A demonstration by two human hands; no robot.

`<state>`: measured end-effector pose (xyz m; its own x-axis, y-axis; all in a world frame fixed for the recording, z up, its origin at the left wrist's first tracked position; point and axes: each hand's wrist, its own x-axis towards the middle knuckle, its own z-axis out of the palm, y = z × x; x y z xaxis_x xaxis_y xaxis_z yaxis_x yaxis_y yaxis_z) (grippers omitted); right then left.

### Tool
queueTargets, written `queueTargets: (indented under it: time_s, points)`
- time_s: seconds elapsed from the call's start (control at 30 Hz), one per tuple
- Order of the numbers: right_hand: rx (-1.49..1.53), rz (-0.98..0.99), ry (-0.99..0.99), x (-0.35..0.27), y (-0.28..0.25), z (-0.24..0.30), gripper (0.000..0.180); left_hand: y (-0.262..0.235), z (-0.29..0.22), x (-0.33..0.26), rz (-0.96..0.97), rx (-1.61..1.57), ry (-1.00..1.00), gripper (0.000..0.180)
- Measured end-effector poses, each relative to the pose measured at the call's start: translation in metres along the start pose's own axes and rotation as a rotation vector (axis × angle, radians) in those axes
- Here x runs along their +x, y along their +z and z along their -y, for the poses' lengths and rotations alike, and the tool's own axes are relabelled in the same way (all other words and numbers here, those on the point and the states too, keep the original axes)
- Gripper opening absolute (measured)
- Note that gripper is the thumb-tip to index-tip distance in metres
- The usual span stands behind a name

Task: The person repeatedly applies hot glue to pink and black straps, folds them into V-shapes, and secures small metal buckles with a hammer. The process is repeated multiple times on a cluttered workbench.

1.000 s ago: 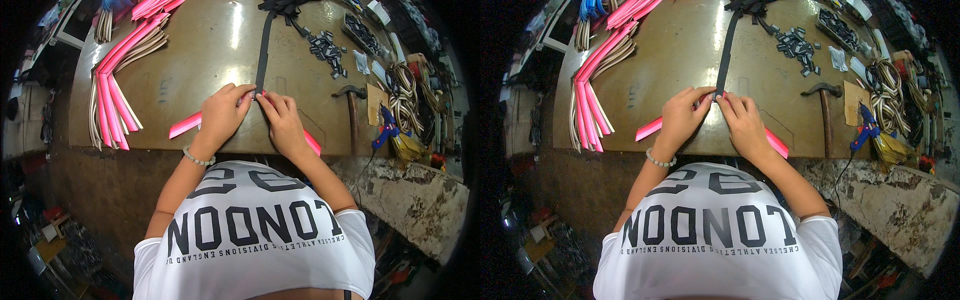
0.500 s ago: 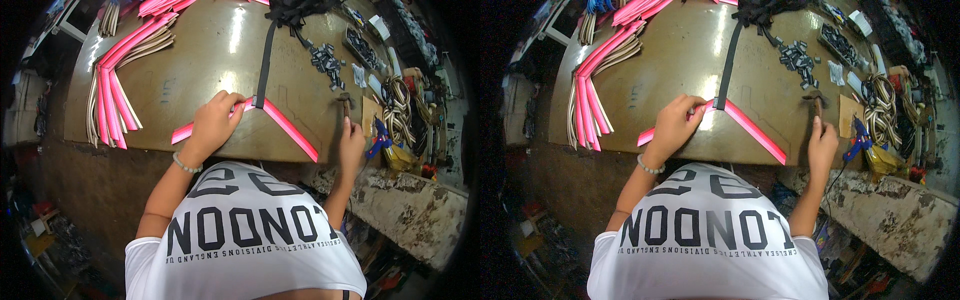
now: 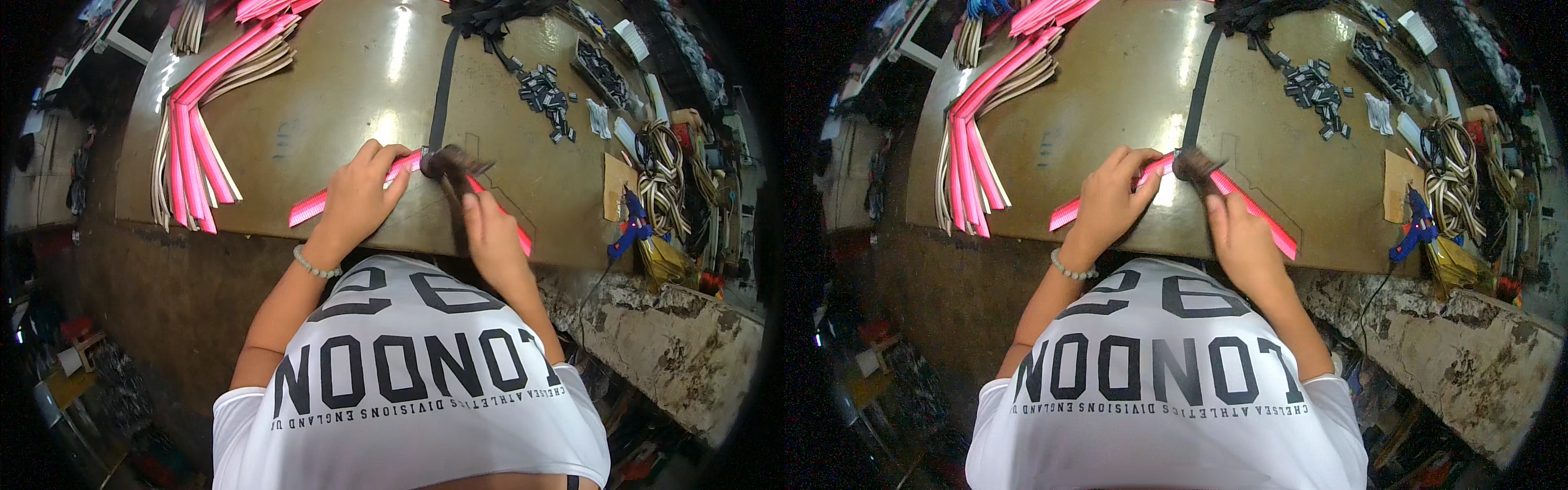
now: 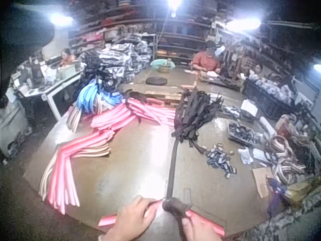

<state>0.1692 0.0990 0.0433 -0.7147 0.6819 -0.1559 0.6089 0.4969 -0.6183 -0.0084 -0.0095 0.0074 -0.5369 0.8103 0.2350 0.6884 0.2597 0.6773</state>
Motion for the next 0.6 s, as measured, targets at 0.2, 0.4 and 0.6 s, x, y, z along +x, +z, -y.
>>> queueTargets:
  time_s: [0.2,0.4,0.6]
  points:
    - [-0.154,-0.471,0.097,0.005,-0.034,-0.079,0.046,-0.001,-0.006,0.006,0.099,0.167,0.082,0.021]
    - [-0.415,-0.686,-0.123,0.024,-0.061,-0.123,0.034,-0.008,0.005,0.040,0.103,0.212,0.383,0.019]
    - [1.040,0.219,-0.079,0.094,-0.014,-0.038,0.039,-0.015,0.008,0.061,0.066,-0.797,-0.279,0.023]
